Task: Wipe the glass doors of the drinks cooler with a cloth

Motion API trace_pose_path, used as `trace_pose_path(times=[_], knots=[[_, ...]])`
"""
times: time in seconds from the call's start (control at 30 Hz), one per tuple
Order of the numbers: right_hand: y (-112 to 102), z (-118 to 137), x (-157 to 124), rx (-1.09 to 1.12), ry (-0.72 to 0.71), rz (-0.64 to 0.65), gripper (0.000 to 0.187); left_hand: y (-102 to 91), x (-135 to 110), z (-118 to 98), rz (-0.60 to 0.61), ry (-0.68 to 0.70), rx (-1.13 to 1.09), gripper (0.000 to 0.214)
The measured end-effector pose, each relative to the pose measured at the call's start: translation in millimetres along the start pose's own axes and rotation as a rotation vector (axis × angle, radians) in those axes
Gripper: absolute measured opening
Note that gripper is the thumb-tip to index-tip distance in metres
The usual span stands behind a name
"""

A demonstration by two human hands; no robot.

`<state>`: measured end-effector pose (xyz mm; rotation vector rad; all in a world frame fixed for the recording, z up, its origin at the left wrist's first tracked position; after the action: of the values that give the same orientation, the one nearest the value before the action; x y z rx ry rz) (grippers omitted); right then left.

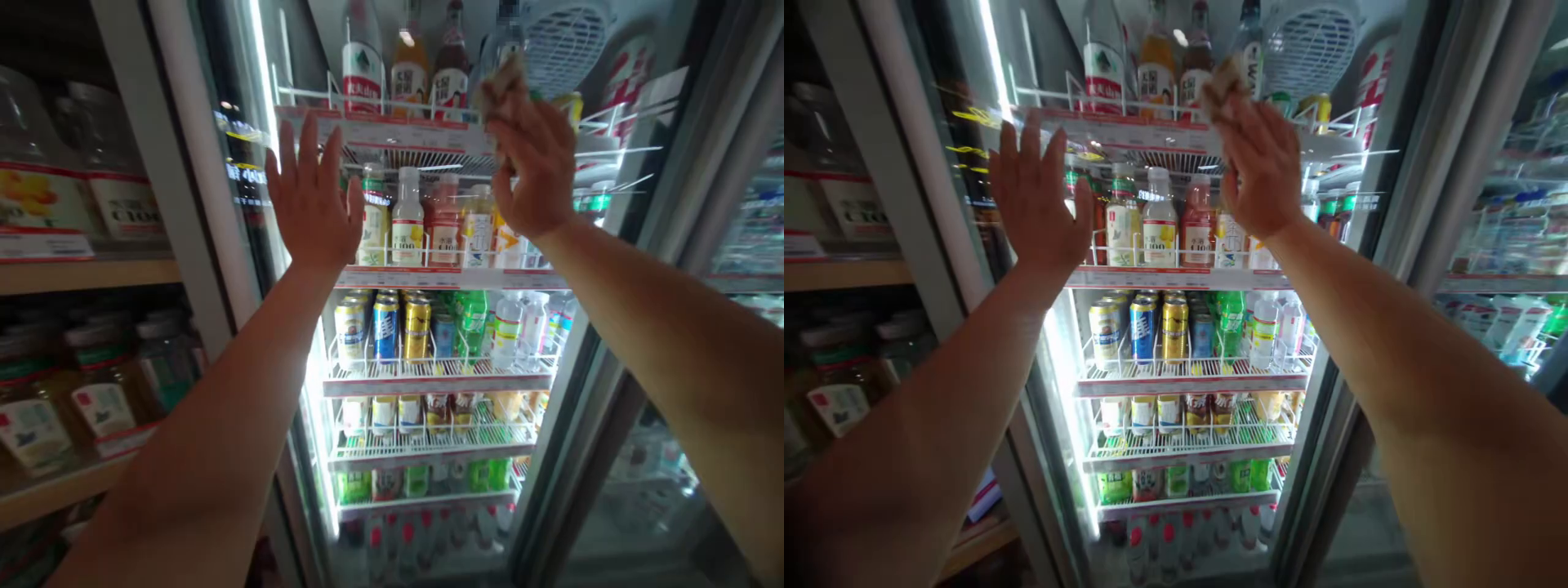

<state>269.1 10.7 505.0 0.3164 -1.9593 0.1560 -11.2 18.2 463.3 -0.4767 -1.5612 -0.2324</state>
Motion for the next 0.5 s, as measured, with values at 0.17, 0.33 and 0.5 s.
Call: trace_pose_path(times=[0.17,0.33,0.5], knots=[[0.3,42.9,-43.6,0.175,-0.317,0.333,0.048,2.5,1.5,1.1,0.01,-0.01,-0.009,0.064],[-12.6,8.3,-35.9,0.161,-0.008,0.192,0.046,5.9,1.4,2.9,0.006,-0.01,-0.158,0.068],[-15.1,10.4,-54.8,0.168,0.109,0.053,0.053,4.7,0.8,1.6,0.019,-0.026,-0.168,0.072]])
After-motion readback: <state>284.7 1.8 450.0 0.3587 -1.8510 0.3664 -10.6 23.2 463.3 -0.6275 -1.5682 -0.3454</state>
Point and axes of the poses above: each hand's wrist, its own x-axis towards the middle knuckle, its own y-axis out of the palm, z = x × y, the point moved 5 cm from there along x, towards the middle knuckle, and after that the axes turned 2 degrees about y, right-handed, at the moved point
